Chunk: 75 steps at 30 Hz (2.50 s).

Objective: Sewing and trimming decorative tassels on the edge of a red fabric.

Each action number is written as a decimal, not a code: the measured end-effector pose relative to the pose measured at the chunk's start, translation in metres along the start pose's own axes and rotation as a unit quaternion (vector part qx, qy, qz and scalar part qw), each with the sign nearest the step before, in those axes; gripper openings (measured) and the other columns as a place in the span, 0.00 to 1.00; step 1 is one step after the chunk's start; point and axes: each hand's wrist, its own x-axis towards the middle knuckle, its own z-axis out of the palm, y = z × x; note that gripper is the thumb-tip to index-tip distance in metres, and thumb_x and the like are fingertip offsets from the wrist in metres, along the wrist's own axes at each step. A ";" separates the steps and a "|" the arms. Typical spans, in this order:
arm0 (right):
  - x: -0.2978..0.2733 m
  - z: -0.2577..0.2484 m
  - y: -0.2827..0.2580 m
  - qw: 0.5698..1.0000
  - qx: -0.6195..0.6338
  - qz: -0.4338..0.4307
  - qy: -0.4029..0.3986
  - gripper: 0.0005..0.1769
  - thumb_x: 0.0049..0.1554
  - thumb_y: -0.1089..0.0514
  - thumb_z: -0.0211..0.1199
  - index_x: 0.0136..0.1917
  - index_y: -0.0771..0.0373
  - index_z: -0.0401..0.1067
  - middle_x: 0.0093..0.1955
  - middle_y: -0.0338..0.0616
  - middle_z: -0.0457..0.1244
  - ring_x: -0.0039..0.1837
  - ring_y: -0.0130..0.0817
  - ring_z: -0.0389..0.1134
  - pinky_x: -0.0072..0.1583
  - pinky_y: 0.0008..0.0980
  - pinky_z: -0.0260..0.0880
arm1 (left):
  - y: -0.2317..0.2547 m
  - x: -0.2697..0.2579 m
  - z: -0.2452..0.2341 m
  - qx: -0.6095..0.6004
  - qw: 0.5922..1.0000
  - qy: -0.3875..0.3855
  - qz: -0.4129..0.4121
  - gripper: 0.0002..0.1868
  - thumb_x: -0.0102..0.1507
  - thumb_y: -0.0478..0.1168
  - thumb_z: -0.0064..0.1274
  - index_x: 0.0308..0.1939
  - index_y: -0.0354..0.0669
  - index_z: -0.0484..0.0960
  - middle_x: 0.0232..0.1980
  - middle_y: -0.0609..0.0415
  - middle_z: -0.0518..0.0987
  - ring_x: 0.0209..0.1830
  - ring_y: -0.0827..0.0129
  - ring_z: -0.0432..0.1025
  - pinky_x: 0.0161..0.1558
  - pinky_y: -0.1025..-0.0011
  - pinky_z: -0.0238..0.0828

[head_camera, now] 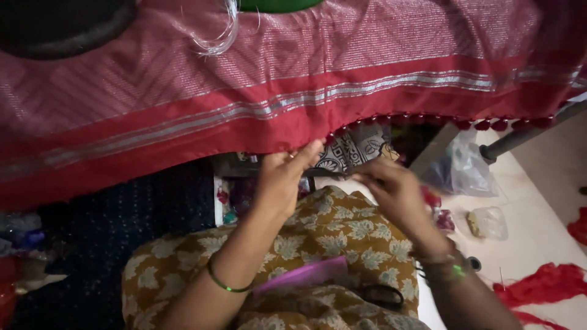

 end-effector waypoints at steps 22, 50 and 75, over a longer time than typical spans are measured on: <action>0.022 0.023 -0.012 0.959 0.273 0.076 -0.005 0.10 0.59 0.70 0.55 0.49 0.71 0.78 0.40 0.46 0.71 0.41 0.30 0.74 0.46 0.29 0.75 | 0.025 -0.033 0.014 0.000 0.999 -0.027 0.033 0.07 0.65 0.31 0.62 0.39 0.26 0.86 0.37 0.50 0.84 0.32 0.75 0.74 0.34 0.75 0.68; 0.047 0.002 -0.117 0.964 -0.086 -0.207 0.143 0.07 0.56 0.70 0.71 0.48 0.67 0.77 0.54 0.46 0.68 0.68 0.41 0.70 0.67 0.36 0.75 | 0.019 -0.024 0.019 -0.072 0.997 -0.008 0.030 0.13 0.68 0.43 0.59 0.39 0.34 0.88 0.37 0.55 0.85 0.33 0.77 0.74 0.37 0.77 0.70; 0.061 0.013 -0.073 0.822 0.555 0.102 0.077 0.04 0.67 0.66 0.53 0.54 0.64 0.60 0.44 0.48 0.66 0.55 0.51 0.75 0.48 0.44 0.81 | 0.036 -0.031 0.034 -0.156 0.987 -0.035 0.015 0.12 0.69 0.38 0.53 0.43 0.31 0.86 0.41 0.47 0.86 0.41 0.67 0.80 0.50 0.70 0.75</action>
